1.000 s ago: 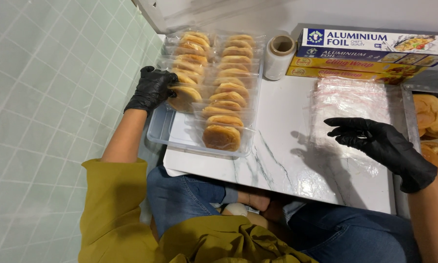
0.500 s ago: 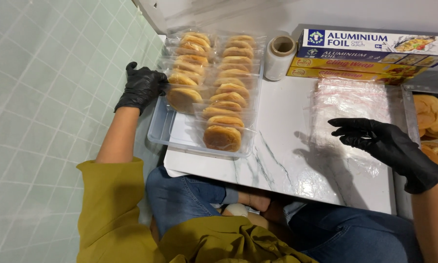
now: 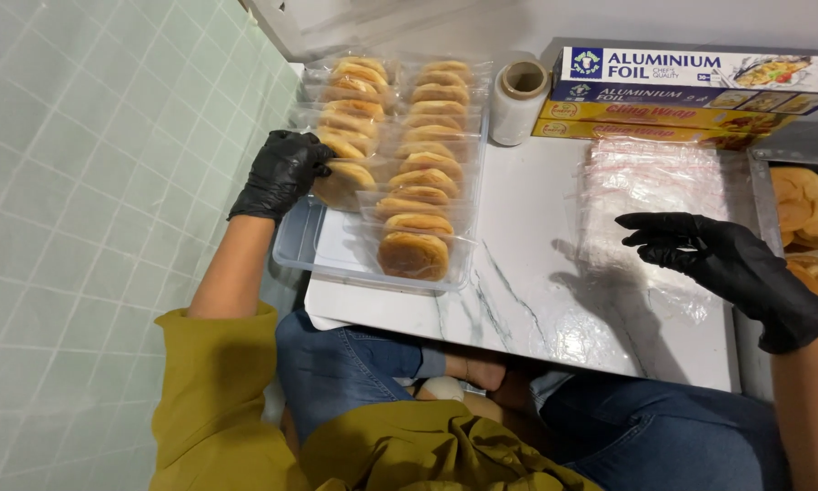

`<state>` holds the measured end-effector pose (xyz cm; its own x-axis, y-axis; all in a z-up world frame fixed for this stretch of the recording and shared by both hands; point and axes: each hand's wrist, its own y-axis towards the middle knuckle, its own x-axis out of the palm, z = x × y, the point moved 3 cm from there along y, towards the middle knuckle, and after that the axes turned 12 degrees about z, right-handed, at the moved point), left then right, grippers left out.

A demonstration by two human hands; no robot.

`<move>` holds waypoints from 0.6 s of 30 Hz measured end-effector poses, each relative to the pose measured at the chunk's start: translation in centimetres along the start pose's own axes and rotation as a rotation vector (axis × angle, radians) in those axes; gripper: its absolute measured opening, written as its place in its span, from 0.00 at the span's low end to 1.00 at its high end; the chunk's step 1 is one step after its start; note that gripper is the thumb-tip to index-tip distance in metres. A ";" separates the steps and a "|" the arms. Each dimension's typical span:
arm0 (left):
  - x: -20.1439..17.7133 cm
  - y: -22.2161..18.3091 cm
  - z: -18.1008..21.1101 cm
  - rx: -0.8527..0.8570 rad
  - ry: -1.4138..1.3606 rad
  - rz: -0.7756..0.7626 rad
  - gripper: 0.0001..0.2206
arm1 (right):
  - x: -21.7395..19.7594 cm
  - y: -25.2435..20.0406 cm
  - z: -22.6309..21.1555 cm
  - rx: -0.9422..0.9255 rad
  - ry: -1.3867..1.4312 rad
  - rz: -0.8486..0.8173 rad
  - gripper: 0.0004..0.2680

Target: Wrapping individual burger buns in plastic bags and organizing them into a tray for storage or sale.

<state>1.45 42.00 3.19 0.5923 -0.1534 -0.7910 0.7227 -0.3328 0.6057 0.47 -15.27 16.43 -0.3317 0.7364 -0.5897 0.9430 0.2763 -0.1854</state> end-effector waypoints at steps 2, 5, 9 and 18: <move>-0.1 -0.3 -0.2 0.020 0.046 0.028 0.08 | 0.0 -0.7 -1.6 0.066 -0.018 0.010 0.17; -0.4 0.0 0.1 -0.074 0.146 -0.066 0.18 | -0.3 -1.3 -2.9 0.134 -0.061 0.022 0.17; -3.6 0.9 2.5 -0.127 0.281 -0.017 0.29 | -0.5 -1.8 -4.2 0.197 -0.132 0.037 0.17; -11.9 5.4 15.3 -0.147 -0.018 0.260 0.20 | -3.3 0.9 3.4 -0.161 0.105 0.482 0.10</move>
<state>-7.10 27.83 14.55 0.7587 -0.2330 -0.6083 0.5923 -0.1420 0.7931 2.46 -19.54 15.57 0.1302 0.8594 -0.4945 0.9761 -0.0236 0.2160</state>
